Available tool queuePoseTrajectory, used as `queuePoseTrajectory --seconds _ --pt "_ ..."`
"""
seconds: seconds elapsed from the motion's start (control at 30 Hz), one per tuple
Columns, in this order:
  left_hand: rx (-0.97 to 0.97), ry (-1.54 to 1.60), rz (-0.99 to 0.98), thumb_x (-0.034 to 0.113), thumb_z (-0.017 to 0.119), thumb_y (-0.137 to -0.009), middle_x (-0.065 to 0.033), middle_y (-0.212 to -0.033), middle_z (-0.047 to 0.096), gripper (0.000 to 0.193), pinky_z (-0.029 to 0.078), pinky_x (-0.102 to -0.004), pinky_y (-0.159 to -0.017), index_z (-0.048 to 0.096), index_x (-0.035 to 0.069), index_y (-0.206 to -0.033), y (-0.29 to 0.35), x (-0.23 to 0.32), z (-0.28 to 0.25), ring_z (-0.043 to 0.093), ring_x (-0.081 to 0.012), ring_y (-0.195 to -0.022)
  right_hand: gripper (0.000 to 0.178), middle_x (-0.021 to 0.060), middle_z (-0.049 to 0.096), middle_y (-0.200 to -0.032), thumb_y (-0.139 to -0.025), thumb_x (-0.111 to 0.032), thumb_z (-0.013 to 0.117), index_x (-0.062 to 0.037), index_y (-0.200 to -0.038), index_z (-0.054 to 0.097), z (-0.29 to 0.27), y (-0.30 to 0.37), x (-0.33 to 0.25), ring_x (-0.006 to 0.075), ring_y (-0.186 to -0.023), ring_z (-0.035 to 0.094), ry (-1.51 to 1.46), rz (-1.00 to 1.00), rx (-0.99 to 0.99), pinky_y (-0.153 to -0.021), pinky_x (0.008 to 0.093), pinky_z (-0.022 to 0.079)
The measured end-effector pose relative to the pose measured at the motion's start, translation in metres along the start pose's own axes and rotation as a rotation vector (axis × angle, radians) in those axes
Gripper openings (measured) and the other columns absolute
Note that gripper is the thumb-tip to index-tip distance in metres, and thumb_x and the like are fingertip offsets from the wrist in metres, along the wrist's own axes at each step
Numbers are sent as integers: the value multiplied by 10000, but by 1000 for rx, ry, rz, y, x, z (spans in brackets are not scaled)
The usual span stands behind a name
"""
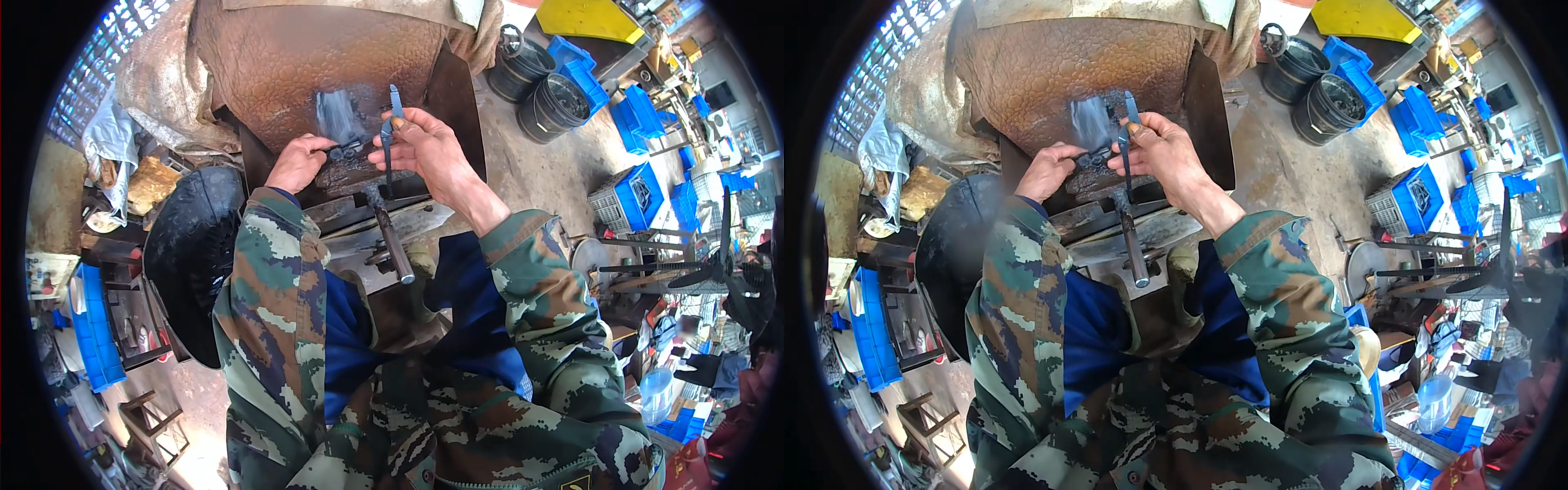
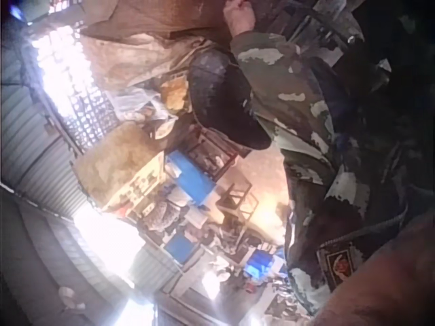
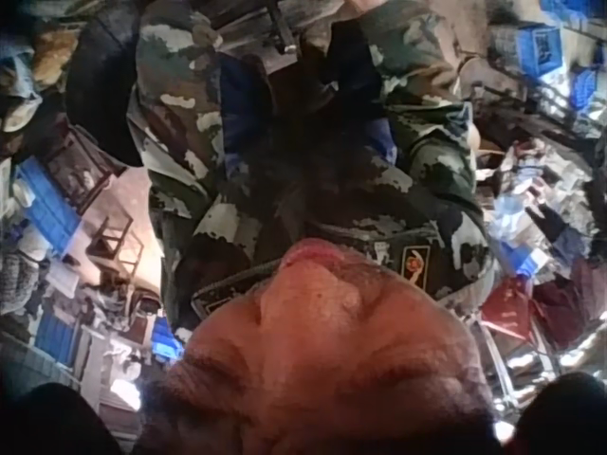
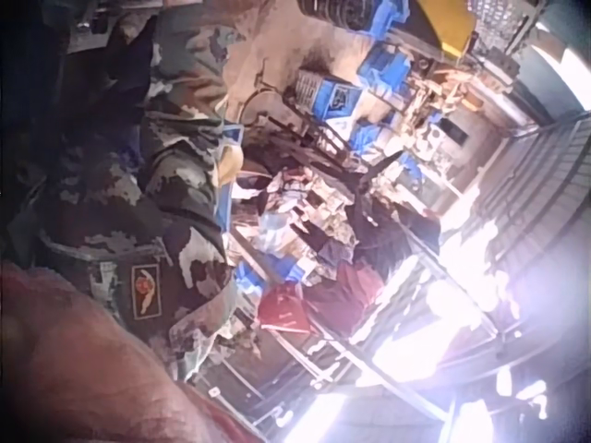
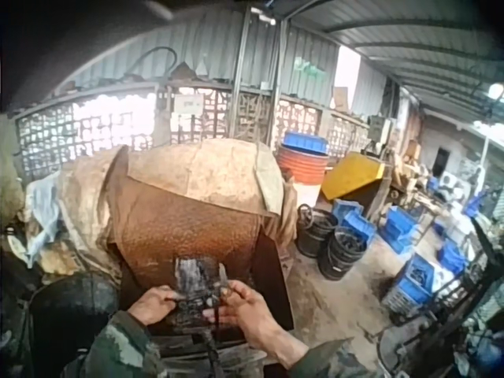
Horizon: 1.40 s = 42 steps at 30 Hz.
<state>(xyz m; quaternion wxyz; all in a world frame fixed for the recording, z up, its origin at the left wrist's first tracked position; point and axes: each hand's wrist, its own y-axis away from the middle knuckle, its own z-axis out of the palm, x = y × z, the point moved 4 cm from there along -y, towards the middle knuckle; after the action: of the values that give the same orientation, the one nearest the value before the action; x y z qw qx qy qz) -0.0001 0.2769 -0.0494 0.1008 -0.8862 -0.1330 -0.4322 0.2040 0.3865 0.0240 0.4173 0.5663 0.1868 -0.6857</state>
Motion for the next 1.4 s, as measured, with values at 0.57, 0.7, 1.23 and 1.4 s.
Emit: queuePoseTrajectory --seconds 0.57,0.7,1.23,1.4 --pt "182 -237 -169 267 622 -871 -180 -1008 715 262 515 -409 -876 740 102 -1037 13 30 -21 667 -369 -1013 138 -36 510 -699 -965 -190 626 -76 -1038 652 -10 25 11 33 -525 407 283 48 -82 -444 221 332" --pt "241 -272 -307 334 629 -881 -164 -1033 714 293 511 -423 -883 738 117 -1045 19 13 -30 658 -370 -1033 209 17 647 -807 -948 -81 588 -49 -1144 652 -6 50 25 85 -670 580 704 -71 -238 -562 262 469" --pt "531 -305 -321 442 609 -849 -126 -993 719 289 517 -450 -858 743 220 -975 24 22 -40 665 -365 -987 462 138 611 -1238 -734 76 631 -61 -1175 619 14 69 32 342 -1106 618 1040 -754 -457 -960 384 524" --pt "907 -213 -44 371 667 -842 -76 -908 700 190 532 -373 -814 748 221 -925 5 60 -32 678 -274 -911 242 35 674 -1069 -880 -66 702 -54 -1119 667 22 37 7 119 -876 643 599 -420 -97 -624 245 558"
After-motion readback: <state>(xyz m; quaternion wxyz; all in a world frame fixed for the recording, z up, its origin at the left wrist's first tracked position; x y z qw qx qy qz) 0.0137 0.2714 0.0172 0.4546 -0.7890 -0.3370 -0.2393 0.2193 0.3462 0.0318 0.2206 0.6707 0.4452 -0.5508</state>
